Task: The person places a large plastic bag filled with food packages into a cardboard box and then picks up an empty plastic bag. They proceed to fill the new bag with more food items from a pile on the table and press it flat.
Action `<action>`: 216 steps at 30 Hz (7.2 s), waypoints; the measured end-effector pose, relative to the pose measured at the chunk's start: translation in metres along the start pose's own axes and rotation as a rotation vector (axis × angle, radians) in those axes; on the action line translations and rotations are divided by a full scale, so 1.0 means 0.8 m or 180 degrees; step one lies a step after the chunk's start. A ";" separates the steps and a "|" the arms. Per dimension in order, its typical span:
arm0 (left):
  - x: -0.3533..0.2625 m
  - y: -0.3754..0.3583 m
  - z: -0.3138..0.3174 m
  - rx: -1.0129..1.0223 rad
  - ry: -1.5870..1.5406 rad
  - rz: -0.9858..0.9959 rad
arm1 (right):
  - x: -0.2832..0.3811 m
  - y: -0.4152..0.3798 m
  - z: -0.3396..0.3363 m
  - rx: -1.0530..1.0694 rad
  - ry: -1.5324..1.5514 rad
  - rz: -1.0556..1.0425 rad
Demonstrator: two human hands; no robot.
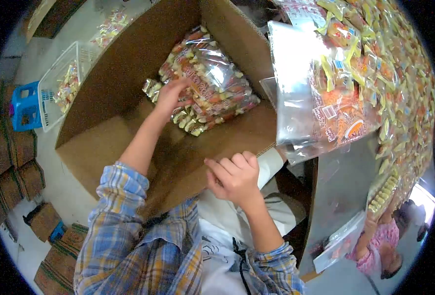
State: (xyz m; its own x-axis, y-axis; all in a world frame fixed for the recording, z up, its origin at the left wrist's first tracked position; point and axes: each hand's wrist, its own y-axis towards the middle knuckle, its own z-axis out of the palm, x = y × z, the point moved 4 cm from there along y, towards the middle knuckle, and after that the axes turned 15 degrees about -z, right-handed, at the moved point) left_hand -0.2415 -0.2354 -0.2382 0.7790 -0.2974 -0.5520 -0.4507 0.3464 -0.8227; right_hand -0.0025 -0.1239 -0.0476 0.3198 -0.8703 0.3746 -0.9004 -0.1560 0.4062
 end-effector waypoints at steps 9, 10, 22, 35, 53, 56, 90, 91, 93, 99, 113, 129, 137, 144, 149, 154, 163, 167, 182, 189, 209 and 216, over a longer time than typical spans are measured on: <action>0.254 0.137 -0.143 -0.1629 -0.0082 -0.0602 | -0.009 -0.018 0.013 -0.0617 0.0108 -0.0394; 0.262 0.154 -0.138 -0.1583 -0.0059 -0.0377 | -0.008 -0.019 0.015 -0.0668 0.0075 -0.0416; 0.239 0.140 -0.091 -0.1047 0.0378 0.0648 | -0.012 -0.034 0.017 -0.1025 -0.0054 -0.0504; 0.247 0.162 -0.205 -0.0796 -0.0776 0.0522 | -0.036 0.009 -0.121 -0.0474 -0.1910 0.0905; -0.121 -0.279 0.289 0.0222 0.2147 0.3789 | -0.048 -0.116 -0.222 -0.2120 -0.0886 0.2312; -0.080 -0.257 0.260 0.0071 0.0909 0.2670 | -0.016 -0.090 -0.283 -0.2462 -0.1937 0.1729; -0.079 -0.136 0.370 0.2113 -0.0133 0.0278 | 0.061 -0.179 -0.640 -0.4239 -0.1139 0.1425; -0.081 -0.157 0.369 0.2044 -0.0146 0.0110 | 0.074 -0.198 -0.648 -0.4163 -0.0793 0.1377; -0.060 -0.183 0.362 0.2474 -0.0371 0.0074 | 0.088 -0.244 -0.628 -0.3996 -0.0797 0.1501; 0.000 -0.170 0.334 0.1768 -0.0391 0.0346 | 0.083 -0.483 -0.500 -0.4074 -0.0415 0.3956; 0.137 -0.305 0.294 0.1527 0.1464 0.2160 | 0.027 -0.521 -0.410 -0.0992 -0.3618 0.3373; 0.160 -0.372 0.488 0.1554 0.4588 0.4702 | 0.121 -0.578 -0.345 -0.4854 -0.0980 0.3991; 0.149 -0.371 0.477 0.1783 0.4295 0.4438 | 0.140 -0.485 -0.372 -0.0856 -0.2883 0.3341; 0.129 -0.359 0.409 0.2092 0.2159 0.4237 | 0.091 -0.549 -0.450 -0.3008 0.0822 0.3749; 0.134 -0.388 0.458 0.1932 0.4140 0.4527 | -0.009 -0.592 -0.489 -0.1056 -0.2583 0.4192; 0.150 -0.383 0.481 0.1377 0.5069 0.4612 | 0.001 -0.498 -0.442 -0.1475 -0.3154 0.2743; 0.159 -0.329 0.353 0.1312 0.2274 0.3958 | 0.048 -0.466 -0.259 -0.1109 -0.1767 0.2824; 0.195 -0.305 0.338 0.2239 0.1399 0.0340 | 0.066 -0.460 -0.273 -0.1028 -0.1970 0.2778; 0.167 -0.402 0.392 0.4106 0.1088 0.0671 | 0.158 -0.325 -0.240 -0.2676 -0.0099 0.2522; 0.154 -0.424 0.412 0.2956 0.1877 0.1688 | 0.163 -0.348 -0.315 -0.5540 0.2916 0.0280; 0.050 -0.384 0.537 0.0254 0.2455 0.5374 | 0.195 -0.413 -0.220 -0.3247 -0.0692 0.4766; 0.133 -0.336 0.514 0.1030 0.5137 0.4491 | 0.100 -0.407 -0.228 -0.1620 -0.2362 0.3629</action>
State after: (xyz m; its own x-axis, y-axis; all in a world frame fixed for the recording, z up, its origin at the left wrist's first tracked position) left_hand 0.1415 0.0059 -0.0199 -0.9339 -0.0092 -0.3575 -0.0371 0.9968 0.0713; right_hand 0.3702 -0.0577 0.0019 -0.8497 -0.4669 0.2450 -0.3053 0.8145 0.4933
